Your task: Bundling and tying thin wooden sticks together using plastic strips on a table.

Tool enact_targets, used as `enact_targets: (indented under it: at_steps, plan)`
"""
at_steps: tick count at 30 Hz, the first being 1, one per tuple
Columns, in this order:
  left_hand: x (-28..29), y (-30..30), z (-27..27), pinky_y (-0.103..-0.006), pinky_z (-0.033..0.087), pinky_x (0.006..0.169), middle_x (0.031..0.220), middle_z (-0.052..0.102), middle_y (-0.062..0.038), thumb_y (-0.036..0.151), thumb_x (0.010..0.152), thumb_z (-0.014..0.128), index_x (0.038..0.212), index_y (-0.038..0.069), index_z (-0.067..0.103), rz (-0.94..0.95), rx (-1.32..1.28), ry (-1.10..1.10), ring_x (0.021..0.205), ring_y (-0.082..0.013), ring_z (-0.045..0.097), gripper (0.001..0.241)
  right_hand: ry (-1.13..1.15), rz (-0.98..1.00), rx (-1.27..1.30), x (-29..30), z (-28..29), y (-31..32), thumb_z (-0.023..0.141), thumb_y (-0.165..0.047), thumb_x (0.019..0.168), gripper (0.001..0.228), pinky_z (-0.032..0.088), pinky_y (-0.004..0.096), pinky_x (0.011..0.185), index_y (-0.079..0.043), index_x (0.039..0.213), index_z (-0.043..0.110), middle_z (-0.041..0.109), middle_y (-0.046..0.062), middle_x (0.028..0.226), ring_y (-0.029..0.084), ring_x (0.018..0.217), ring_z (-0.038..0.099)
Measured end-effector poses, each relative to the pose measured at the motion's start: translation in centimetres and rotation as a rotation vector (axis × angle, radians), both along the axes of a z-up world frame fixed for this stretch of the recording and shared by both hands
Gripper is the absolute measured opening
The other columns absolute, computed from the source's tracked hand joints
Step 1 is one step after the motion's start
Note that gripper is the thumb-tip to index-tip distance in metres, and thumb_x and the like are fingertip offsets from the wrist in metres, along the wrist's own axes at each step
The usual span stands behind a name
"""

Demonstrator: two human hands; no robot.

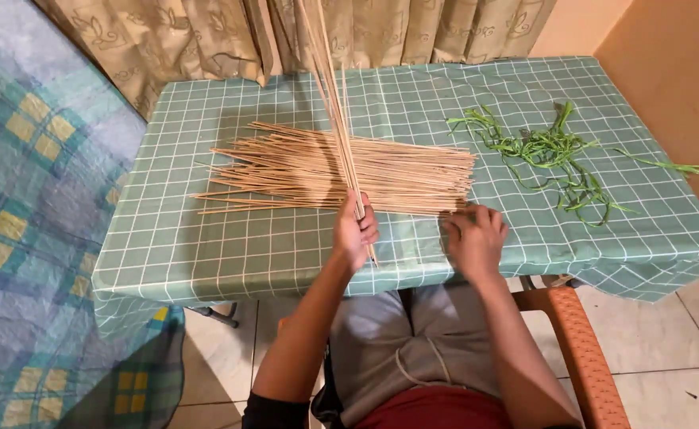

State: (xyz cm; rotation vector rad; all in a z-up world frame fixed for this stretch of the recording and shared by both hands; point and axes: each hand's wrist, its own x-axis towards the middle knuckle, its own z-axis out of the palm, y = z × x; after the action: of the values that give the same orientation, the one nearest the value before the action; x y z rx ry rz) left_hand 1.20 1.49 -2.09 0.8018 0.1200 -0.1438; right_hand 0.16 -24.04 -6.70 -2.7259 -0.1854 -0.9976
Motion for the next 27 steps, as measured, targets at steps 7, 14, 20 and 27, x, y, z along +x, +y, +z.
enact_targets:
  at_steps: [7, 14, 20, 27]
  plan:
    - [-0.2, -0.4, 0.3, -0.0169, 0.020, 0.031, 0.059, 0.023, 0.006, 0.063, 0.104, 0.044, 0.096, 0.022, 0.049, -0.001, 0.000, 0.039, 0.038, -0.0055, 0.022, 0.043, 0.003, -0.001, -0.032, -0.7, 1.9, 1.1, 0.078, -0.032, 0.088, 0.018, 0.043, 0.049, 0.091, -0.023, 0.104, 0.078, 0.061, 0.000, 0.116, 0.030, 0.115, 0.053]
    - [0.1, -0.6, -0.2, -0.0179, 0.020, 0.030, 0.057, 0.023, 0.005, 0.061, 0.105, 0.042, 0.095, 0.020, 0.050, 0.009, -0.029, 0.005, 0.037, -0.0061, 0.022, 0.043, 0.011, 0.032, -0.057, 0.8, 0.1, -1.4, 0.087, -0.020, 0.067, 0.036, 0.037, 0.049, 0.100, -0.020, 0.099, 0.070, 0.058, 0.000, 0.108, 0.028, 0.113, 0.054]
    - [-0.7, -1.1, 0.9, -0.0177, 0.019, 0.031, 0.056, 0.022, 0.006, 0.062, 0.106, 0.038, 0.094, 0.021, 0.049, 0.055, -0.048, -0.019, 0.038, -0.0054, 0.021, 0.044, 0.062, 0.096, 0.251, -1.6, 5.1, -0.9, 0.068, 0.001, 0.086, 0.030, 0.044, 0.046, 0.096, -0.013, 0.112, 0.066, 0.059, 0.004, 0.097, 0.032, 0.096, 0.064]
    - [-0.7, -1.2, 1.1, -0.0178, 0.020, 0.032, 0.059, 0.027, 0.005, 0.066, 0.104, 0.040, 0.099, 0.019, 0.052, -0.007, 0.044, -0.055, 0.038, -0.0049, 0.022, 0.049, 0.302, 0.507, 0.948, -4.2, 8.8, 4.3, 0.047, 0.015, 0.097, 0.049, 0.061, 0.036, 0.066, -0.004, 0.139, 0.064, 0.054, 0.014, 0.098, 0.024, 0.071, 0.071]
